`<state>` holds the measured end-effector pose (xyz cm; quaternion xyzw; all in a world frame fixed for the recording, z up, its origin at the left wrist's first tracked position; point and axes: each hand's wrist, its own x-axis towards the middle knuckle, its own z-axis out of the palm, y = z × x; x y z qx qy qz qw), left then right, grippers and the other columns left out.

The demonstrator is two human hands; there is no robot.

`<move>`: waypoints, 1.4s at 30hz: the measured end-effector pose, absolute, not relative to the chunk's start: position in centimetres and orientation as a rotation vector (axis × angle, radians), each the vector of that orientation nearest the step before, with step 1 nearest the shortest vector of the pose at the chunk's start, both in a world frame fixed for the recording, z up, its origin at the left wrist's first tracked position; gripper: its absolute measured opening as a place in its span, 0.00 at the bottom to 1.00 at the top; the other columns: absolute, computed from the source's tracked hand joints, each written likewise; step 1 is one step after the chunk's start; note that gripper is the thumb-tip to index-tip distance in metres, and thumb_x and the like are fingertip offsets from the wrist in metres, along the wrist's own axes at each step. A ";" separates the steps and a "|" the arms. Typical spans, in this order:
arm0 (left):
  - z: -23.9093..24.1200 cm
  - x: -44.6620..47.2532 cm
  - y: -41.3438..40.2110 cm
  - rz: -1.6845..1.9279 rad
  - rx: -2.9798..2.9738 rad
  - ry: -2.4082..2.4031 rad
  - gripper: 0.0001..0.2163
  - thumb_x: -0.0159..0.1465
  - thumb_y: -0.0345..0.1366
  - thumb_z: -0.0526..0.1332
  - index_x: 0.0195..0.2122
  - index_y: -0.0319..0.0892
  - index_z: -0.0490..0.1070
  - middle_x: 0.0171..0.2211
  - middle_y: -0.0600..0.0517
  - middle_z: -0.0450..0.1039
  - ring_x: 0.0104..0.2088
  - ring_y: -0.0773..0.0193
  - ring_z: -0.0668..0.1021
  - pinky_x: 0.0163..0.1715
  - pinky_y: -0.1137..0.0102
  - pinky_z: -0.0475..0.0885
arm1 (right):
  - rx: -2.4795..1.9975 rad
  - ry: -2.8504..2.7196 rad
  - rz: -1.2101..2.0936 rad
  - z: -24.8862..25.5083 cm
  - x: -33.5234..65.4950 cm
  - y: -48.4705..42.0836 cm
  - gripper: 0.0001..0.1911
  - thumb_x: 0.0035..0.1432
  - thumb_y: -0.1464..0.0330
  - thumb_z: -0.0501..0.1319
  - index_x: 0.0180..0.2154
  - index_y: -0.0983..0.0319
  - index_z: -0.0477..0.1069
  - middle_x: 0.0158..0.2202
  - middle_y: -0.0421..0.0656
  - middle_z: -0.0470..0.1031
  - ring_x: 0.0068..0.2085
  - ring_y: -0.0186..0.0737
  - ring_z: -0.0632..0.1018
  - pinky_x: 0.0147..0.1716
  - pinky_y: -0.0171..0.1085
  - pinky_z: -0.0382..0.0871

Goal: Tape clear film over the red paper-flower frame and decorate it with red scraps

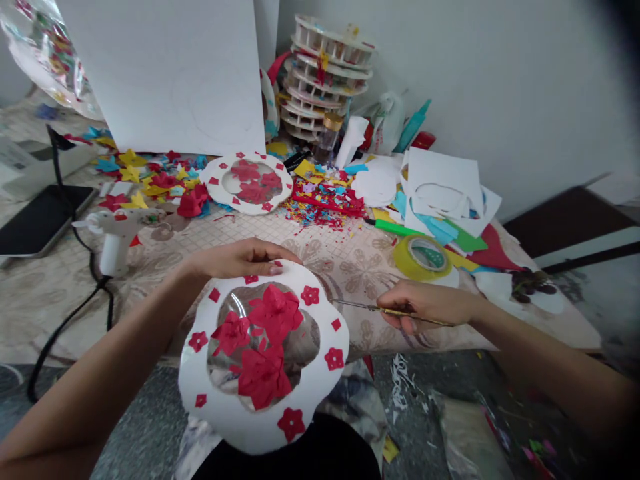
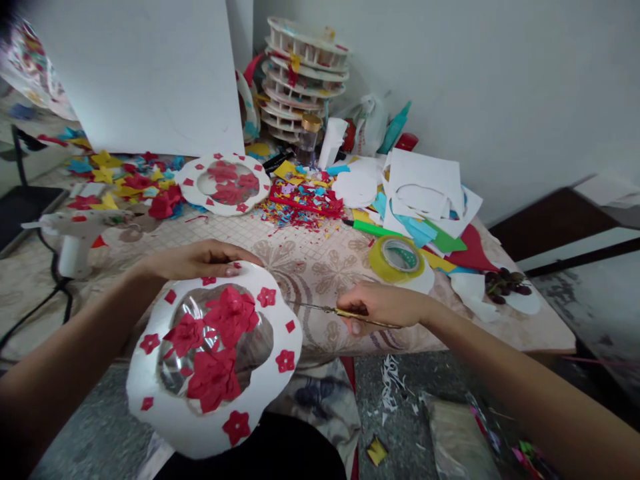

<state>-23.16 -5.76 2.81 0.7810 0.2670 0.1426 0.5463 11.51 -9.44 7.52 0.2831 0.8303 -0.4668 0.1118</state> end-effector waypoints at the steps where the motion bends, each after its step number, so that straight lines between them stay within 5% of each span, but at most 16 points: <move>1: 2.8 -23.1 -5.8 0.338 1.848 0.633 0.16 0.66 0.42 0.55 0.53 0.46 0.70 0.46 0.45 0.75 0.39 0.62 0.77 0.34 0.73 0.70 | 0.841 2.442 -1.357 7.5 11.5 -9.5 0.32 0.53 0.38 0.47 0.24 0.61 0.62 0.20 0.36 0.60 0.22 0.30 0.59 0.21 0.33 0.51; 11: 3.3 -22.9 -5.9 0.364 1.879 0.611 0.16 0.65 0.42 0.56 0.52 0.47 0.71 0.44 0.46 0.77 0.38 0.62 0.78 0.34 0.73 0.72 | 0.903 2.485 -1.244 7.0 11.6 -9.3 0.16 0.61 0.61 0.56 0.23 0.61 0.68 0.19 0.34 0.65 0.20 0.29 0.62 0.21 0.31 0.51; 20: 3.3 -22.9 -5.9 0.372 1.890 0.646 0.16 0.65 0.42 0.55 0.52 0.46 0.71 0.46 0.47 0.76 0.40 0.62 0.78 0.36 0.73 0.72 | 0.920 2.495 -1.281 6.4 11.8 -9.3 0.22 0.62 0.53 0.53 0.25 0.61 0.70 0.21 0.38 0.68 0.23 0.31 0.66 0.23 0.32 0.54; 25: 2.7 -23.0 -5.6 0.397 1.907 0.666 0.17 0.66 0.42 0.54 0.54 0.45 0.69 0.49 0.46 0.75 0.43 0.62 0.77 0.38 0.74 0.71 | 1.107 2.568 -0.882 4.7 13.0 -8.9 0.19 0.59 0.52 0.56 0.25 0.60 0.64 0.21 0.37 0.65 0.23 0.32 0.63 0.23 0.33 0.52; 32: 2.2 -23.5 -5.6 0.466 1.778 0.775 0.18 0.66 0.43 0.55 0.56 0.46 0.67 0.51 0.46 0.73 0.45 0.61 0.77 0.41 0.71 0.72 | 1.579 2.691 -0.230 0.9 14.7 -9.1 0.12 0.61 0.59 0.55 0.38 0.62 0.69 0.35 0.47 0.72 0.36 0.44 0.74 0.35 0.40 0.66; 36: 2.1 -23.2 -5.7 0.507 1.800 0.793 0.19 0.66 0.44 0.55 0.55 0.45 0.67 0.53 0.46 0.72 0.46 0.61 0.77 0.42 0.71 0.71 | 1.779 3.042 -0.321 1.3 12.2 -11.5 0.13 0.64 0.64 0.52 0.48 0.60 0.67 0.45 0.49 0.71 0.46 0.45 0.73 0.45 0.43 0.67; 42: 2.1 -23.1 -5.6 0.559 1.869 0.764 0.17 0.66 0.42 0.55 0.55 0.45 0.68 0.53 0.46 0.71 0.49 0.61 0.75 0.46 0.69 0.70 | 1.766 3.299 -0.840 2.6 7.2 -14.2 0.15 0.65 0.67 0.51 0.52 0.55 0.65 0.38 0.42 0.73 0.38 0.38 0.74 0.39 0.39 0.69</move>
